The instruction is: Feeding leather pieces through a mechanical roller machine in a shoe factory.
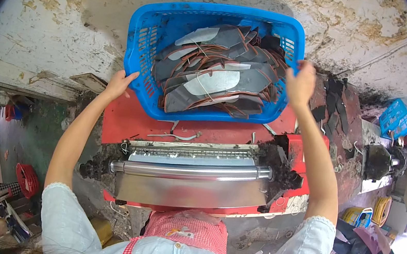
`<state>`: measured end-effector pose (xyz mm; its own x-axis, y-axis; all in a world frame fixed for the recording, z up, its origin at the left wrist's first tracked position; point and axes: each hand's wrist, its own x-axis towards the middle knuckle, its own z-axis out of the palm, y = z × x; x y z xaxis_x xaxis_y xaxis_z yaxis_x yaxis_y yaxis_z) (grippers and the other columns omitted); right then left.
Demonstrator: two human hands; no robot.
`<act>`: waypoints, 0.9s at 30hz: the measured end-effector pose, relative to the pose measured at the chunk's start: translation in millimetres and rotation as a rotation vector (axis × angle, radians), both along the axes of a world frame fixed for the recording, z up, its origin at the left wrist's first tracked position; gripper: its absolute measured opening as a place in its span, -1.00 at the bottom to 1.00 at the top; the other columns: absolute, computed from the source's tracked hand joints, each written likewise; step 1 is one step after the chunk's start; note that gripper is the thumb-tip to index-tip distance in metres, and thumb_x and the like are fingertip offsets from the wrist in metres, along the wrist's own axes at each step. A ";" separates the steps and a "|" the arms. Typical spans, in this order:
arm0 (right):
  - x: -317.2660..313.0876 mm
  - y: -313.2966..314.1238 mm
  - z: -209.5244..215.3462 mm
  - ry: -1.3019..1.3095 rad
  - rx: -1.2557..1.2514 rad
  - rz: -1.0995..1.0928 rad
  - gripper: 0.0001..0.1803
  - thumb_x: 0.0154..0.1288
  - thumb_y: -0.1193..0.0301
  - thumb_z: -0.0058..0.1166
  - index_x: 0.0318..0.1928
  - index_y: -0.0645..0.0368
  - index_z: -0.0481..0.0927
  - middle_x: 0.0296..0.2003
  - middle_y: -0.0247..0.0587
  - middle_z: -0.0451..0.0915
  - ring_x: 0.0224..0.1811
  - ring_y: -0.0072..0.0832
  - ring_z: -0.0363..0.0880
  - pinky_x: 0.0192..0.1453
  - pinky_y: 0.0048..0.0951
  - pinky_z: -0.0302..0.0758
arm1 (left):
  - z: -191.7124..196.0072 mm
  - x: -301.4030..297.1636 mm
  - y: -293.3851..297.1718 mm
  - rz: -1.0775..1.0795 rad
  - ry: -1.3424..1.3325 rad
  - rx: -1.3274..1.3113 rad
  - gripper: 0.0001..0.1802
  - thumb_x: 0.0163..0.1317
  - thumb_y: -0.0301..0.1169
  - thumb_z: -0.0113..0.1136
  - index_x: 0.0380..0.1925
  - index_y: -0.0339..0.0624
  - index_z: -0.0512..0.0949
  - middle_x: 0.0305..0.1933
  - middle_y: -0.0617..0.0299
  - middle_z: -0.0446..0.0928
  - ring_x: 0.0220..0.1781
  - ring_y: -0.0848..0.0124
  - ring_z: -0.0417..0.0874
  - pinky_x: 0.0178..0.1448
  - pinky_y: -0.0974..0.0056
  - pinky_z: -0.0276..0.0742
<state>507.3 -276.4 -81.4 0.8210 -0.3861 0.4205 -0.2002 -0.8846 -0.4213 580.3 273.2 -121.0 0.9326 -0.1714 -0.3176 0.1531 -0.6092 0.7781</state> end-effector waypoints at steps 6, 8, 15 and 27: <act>14.0 -59.6 -64.1 0.377 0.332 -0.114 -0.26 0.24 -0.26 0.11 -0.15 0.29 0.67 -0.18 0.20 0.70 -0.04 0.10 0.67 0.09 -0.06 0.51 | -34.9 23.8 4.7 0.087 0.068 -0.015 -0.36 0.32 0.06 0.20 0.07 -0.36 0.54 -0.08 0.02 0.67 -0.18 0.22 0.74 -0.42 0.17 0.74; 12.5 -47.3 -57.7 0.342 0.199 -0.066 -0.32 0.29 -0.19 0.11 -0.16 0.29 0.67 -0.26 0.17 0.71 -0.11 0.06 0.70 0.02 -0.04 0.53 | -41.0 24.1 18.4 0.061 0.059 0.047 -0.36 0.32 0.07 0.19 0.09 -0.32 0.54 -0.02 -0.01 0.65 -0.12 0.20 0.73 -0.36 0.15 0.76; 3.5 -30.0 -21.2 0.245 0.342 0.081 -0.49 0.30 -0.01 0.22 -0.20 0.28 0.68 -0.40 -0.03 0.70 -0.36 -0.32 0.70 -0.21 -0.28 0.54 | 7.9 34.8 40.1 -0.022 0.031 0.104 -0.39 0.34 0.11 0.15 -0.02 -0.29 0.60 -0.24 0.10 0.71 -0.30 0.32 0.75 -0.39 0.23 0.71; 73.2 -24.2 -108.3 0.464 0.272 0.066 -0.32 0.21 -0.23 0.16 -0.18 0.22 0.73 -0.27 0.09 0.73 -0.14 -0.07 0.74 0.01 -0.10 0.58 | -76.1 64.3 78.0 0.046 -0.183 0.398 -0.36 0.38 0.12 0.08 -0.06 -0.33 0.64 -0.15 -0.14 0.71 -0.13 0.13 0.76 0.10 0.04 0.60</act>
